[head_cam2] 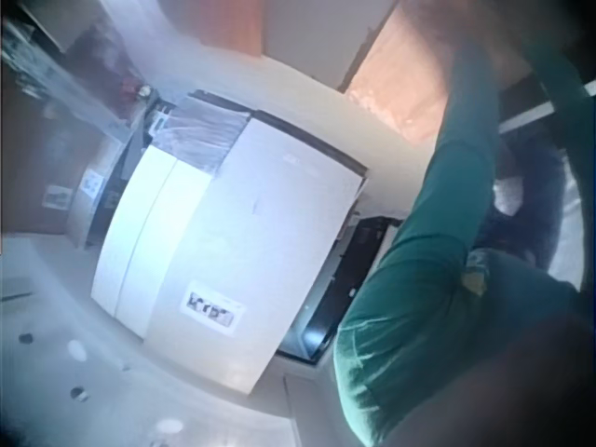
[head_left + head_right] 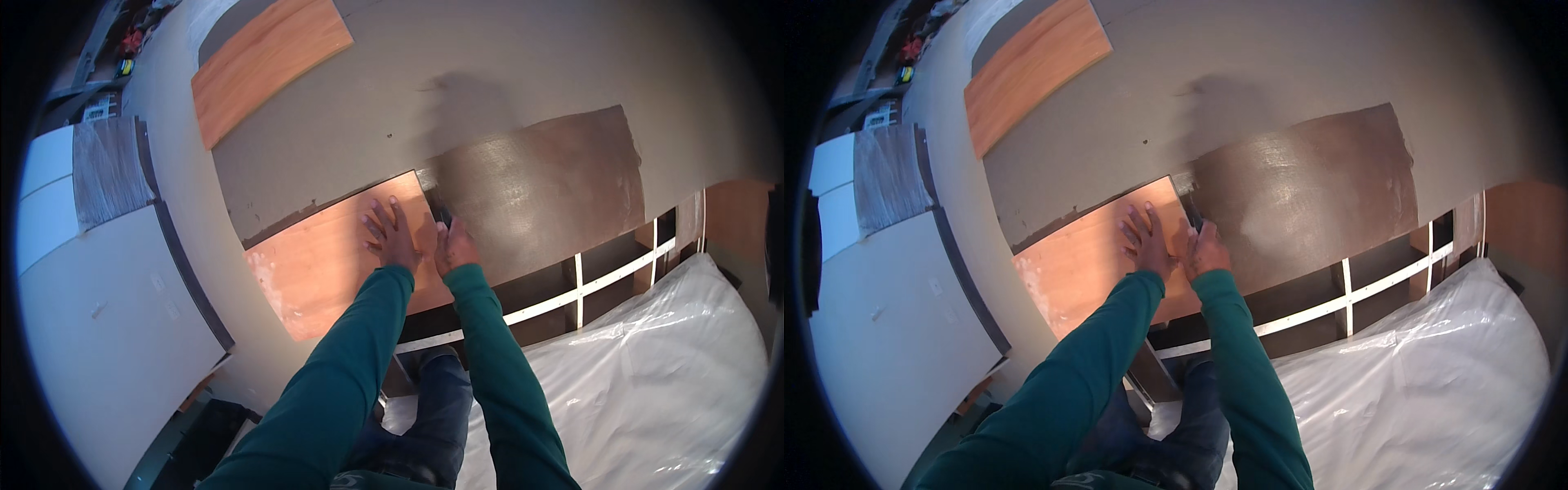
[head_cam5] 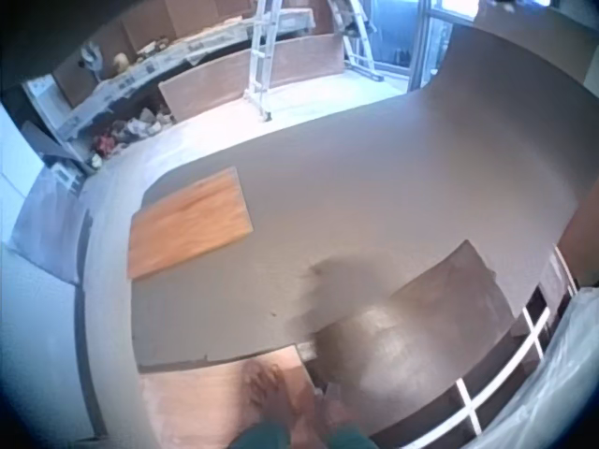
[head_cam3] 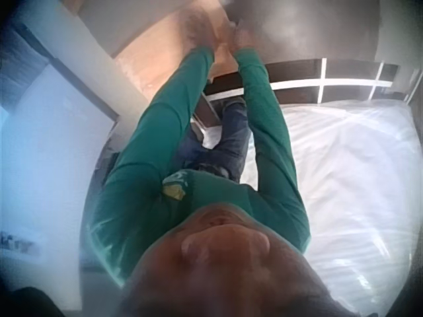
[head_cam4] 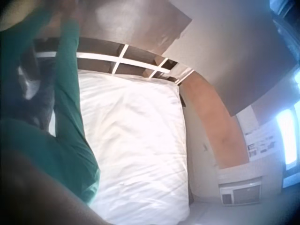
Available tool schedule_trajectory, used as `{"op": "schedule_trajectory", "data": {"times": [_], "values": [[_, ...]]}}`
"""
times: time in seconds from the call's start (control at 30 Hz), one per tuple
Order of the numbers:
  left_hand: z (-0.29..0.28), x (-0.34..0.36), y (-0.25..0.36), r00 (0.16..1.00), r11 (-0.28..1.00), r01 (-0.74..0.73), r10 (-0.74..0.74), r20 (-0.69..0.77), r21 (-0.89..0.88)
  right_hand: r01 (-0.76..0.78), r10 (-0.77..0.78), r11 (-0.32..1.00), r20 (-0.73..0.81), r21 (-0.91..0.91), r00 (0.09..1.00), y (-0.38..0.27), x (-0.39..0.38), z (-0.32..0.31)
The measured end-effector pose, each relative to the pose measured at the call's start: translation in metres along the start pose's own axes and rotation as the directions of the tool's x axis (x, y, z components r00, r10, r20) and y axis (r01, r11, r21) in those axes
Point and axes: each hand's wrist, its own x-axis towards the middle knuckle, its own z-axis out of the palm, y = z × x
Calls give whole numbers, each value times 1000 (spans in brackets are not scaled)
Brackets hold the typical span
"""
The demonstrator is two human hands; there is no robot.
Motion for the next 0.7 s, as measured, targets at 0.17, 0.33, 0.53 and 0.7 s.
{"op": "schedule_trajectory", "data": {"times": [0.17,0.33,0.53,0.7], "values": [[0,4,-2,1000,999,5,-4,14,-48,54,-48,994,69,-96,996,-13,39,16],[-2,5,-4,999,998,7,-4,42,-70,96,-85,982,70,-162,994,-20,51,24],[-3,7,-7,998,996,12,-6,66,-87,80,-57,975,117,-206,992,-24,49,27],[2,8,-10,999,996,3,1,39,-91,77,-54,974,111,-212,992,-22,46,31]]}}
